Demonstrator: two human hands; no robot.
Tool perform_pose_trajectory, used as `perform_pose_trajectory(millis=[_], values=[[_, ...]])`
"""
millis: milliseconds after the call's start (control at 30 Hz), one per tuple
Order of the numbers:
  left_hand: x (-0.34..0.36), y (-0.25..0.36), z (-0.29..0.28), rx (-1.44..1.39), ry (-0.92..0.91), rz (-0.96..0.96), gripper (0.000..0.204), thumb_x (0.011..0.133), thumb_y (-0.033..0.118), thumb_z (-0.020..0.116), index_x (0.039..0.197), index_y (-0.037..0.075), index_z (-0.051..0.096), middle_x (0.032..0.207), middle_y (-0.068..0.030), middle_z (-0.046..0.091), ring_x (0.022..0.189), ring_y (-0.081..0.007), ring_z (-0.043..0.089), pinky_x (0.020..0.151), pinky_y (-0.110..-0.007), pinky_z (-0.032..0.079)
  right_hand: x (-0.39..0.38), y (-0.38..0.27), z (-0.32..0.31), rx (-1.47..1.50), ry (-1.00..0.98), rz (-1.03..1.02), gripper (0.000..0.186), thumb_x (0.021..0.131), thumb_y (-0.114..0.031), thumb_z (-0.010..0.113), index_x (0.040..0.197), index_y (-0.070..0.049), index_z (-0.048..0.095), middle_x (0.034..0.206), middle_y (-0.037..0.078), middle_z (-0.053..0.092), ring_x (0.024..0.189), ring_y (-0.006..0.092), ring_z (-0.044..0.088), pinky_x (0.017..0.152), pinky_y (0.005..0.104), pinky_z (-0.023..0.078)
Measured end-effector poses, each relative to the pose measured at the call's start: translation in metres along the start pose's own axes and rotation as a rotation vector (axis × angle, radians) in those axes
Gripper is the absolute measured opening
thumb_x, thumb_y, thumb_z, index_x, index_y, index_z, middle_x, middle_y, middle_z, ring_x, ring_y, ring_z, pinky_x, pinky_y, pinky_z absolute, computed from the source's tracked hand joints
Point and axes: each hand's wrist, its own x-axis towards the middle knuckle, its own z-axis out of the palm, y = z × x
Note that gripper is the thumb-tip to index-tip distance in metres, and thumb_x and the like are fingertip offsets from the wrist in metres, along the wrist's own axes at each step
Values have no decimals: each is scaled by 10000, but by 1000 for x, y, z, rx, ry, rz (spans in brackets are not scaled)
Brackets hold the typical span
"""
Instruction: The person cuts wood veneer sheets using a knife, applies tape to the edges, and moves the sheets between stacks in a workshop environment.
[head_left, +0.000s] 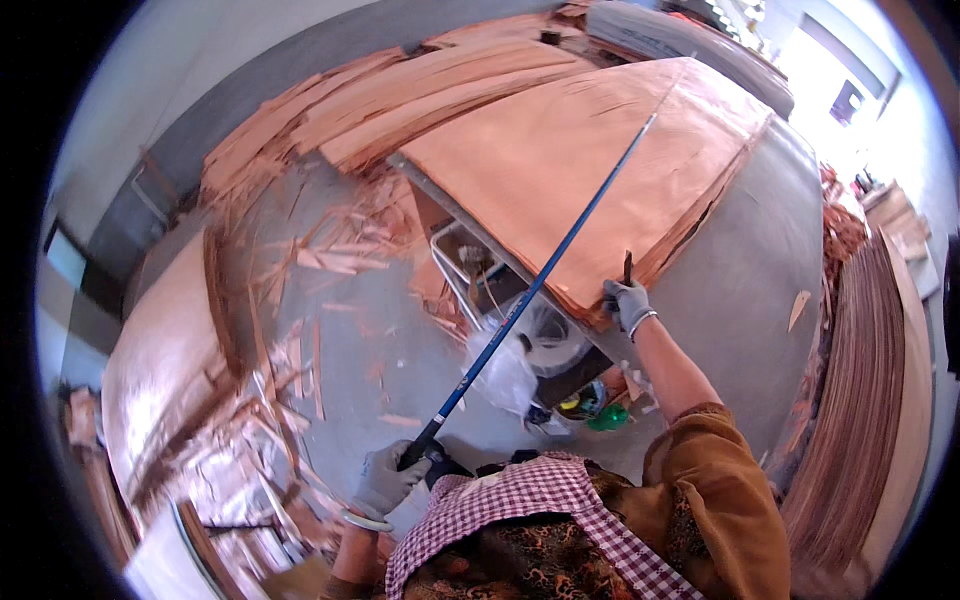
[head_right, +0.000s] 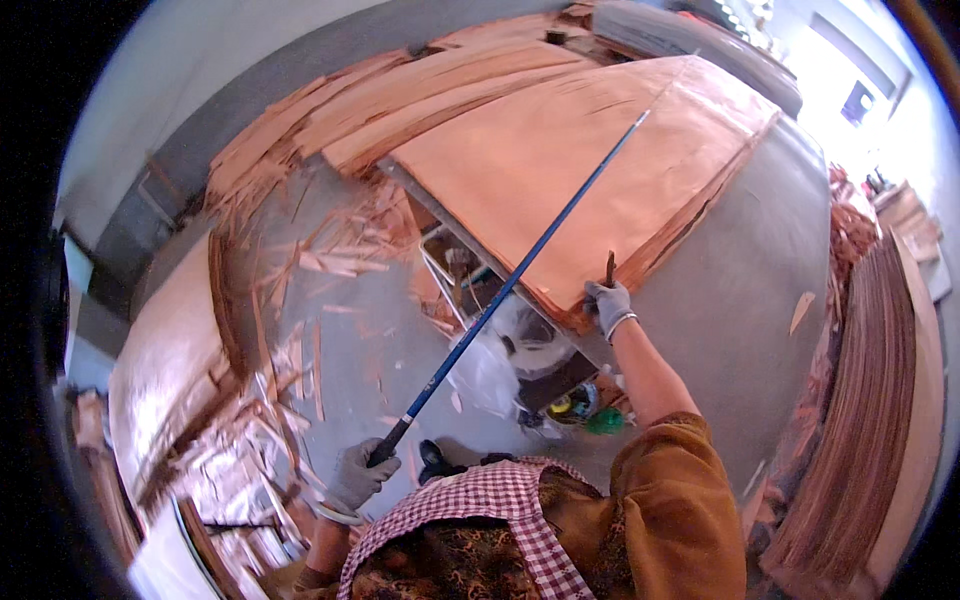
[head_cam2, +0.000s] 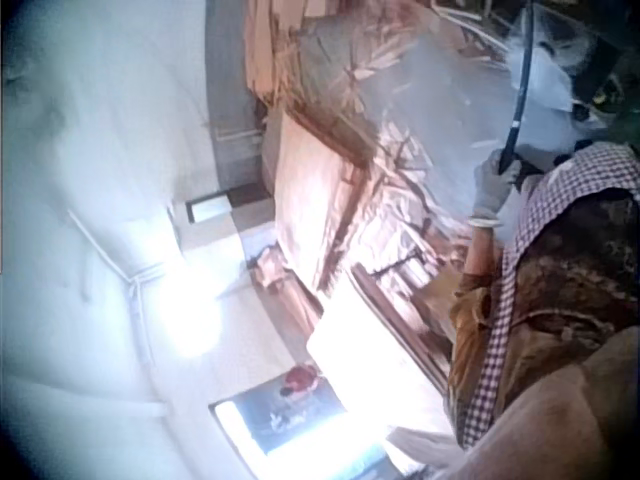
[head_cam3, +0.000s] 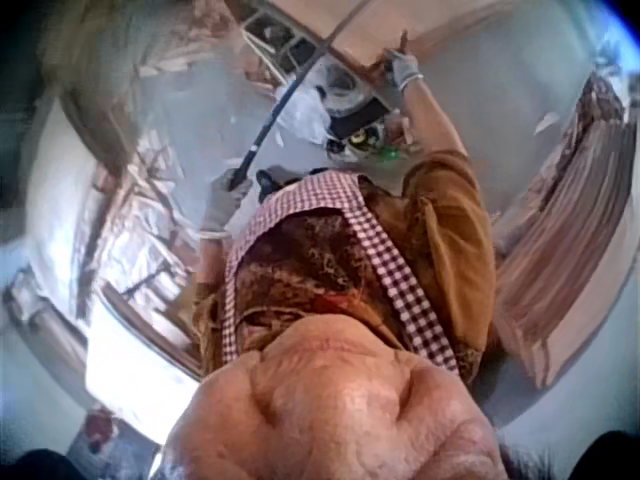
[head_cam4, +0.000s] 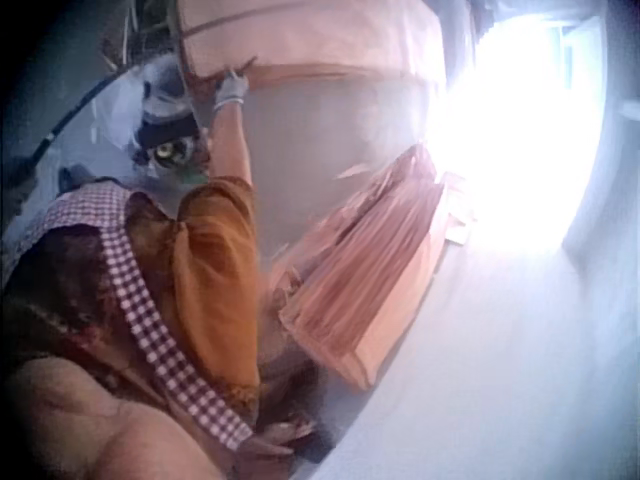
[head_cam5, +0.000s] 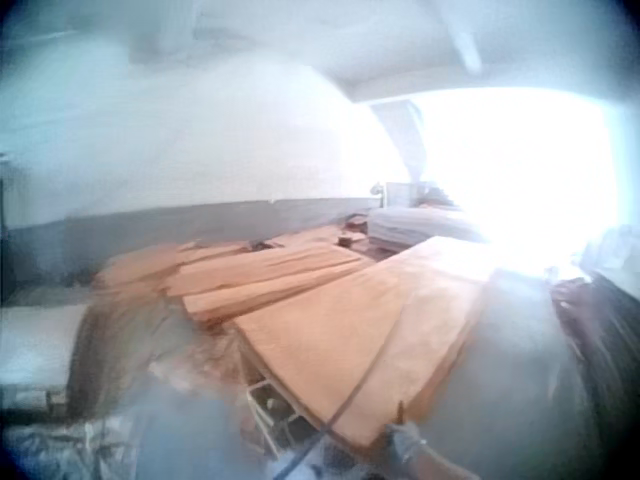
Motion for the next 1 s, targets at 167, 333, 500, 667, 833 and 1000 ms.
perform_pose_trajectory(millis=[167,333,500,667,833,1000], values=[[71,-24,-87,9,-104,-11,177,780,156,660,850,18,572,595,25,493,445,-51,429,385,-214,351,23,9,17,-196,214,-154,152,753,-101,661,755,-41,521,618,50,538,462,155,532,398,290,454],[146,-19,-132,-21,-198,-45,149,799,158,653,857,48,570,567,36,460,436,-45,401,373,-214,331,14,-9,23,-394,431,-185,163,747,-119,657,731,-65,504,603,38,528,445,137,522,405,288,458],[229,-2,-143,-138,-274,-86,138,805,149,650,828,53,554,579,22,476,426,-54,413,357,-210,337,-6,-47,57,-238,471,-182,183,766,-191,657,757,-77,514,618,29,538,468,121,527,357,244,360],[316,30,-135,-123,-355,-46,158,811,161,654,833,51,543,596,8,493,428,-67,433,355,-216,348,13,-113,130,-64,145,-224,185,780,-194,647,808,-69,513,648,24,556,496,102,536,377,224,351],[390,24,-120,195,-358,175,192,818,192,651,828,44,529,570,-7,502,433,-90,475,366,-259,382,101,-173,244,-104,-105,-263,186,775,-170,641,790,-31,519,665,55,561,519,131,559,394,244,390],[447,30,-106,639,-435,594,318,879,307,534,869,-10,556,659,-179,591,534,-281,581,541,-395,465,174,-221,365,-135,-102,-330,179,746,-135,642,752,4,530,655,87,574,523,159,571,445,278,436]])
